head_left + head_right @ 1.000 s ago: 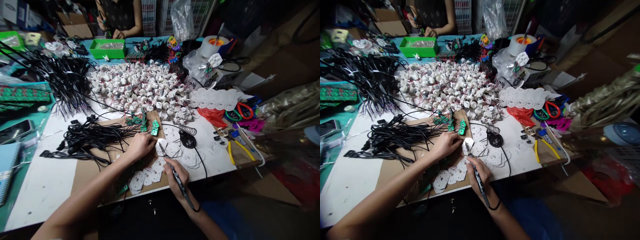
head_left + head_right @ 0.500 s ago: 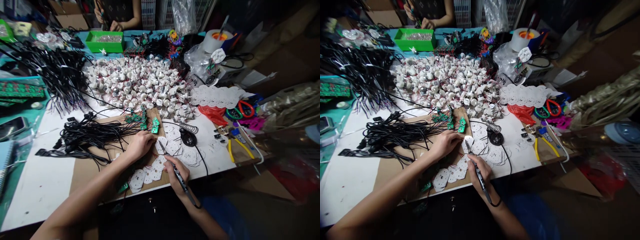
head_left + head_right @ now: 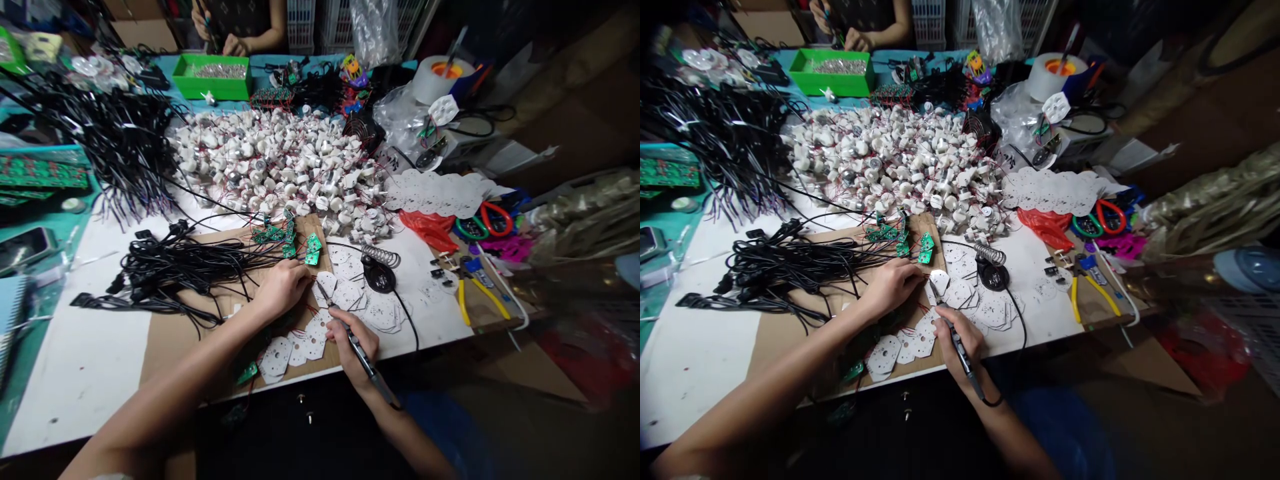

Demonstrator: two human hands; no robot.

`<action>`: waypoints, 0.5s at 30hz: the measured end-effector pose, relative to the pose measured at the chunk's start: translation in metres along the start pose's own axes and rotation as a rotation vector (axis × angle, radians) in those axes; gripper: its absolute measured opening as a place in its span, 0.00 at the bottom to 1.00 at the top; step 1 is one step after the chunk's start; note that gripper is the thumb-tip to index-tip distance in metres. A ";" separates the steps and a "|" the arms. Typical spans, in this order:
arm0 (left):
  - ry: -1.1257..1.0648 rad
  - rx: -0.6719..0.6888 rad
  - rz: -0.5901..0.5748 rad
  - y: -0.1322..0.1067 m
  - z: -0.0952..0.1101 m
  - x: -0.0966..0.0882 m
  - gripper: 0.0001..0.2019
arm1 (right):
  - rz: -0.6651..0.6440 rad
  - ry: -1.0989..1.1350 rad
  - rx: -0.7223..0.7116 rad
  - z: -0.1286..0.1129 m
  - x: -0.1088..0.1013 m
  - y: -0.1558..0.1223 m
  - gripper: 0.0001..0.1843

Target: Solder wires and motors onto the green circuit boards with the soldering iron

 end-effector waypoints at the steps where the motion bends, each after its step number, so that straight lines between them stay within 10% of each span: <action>1: 0.000 -0.002 -0.007 0.000 0.000 0.000 0.08 | -0.005 -0.004 -0.005 0.000 0.000 0.000 0.11; 15: 0.004 -0.017 -0.029 0.000 0.001 0.001 0.08 | -0.102 -0.112 -0.204 -0.023 0.009 0.003 0.13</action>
Point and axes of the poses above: each hand's wrist, its own y-axis towards the middle knuckle, its own x-axis out of the palm, z = x × y, the point moved 9 cm from there along y, towards the middle knuckle, and after that the axes turned 11 degrees about y, right-handed, at the moved point
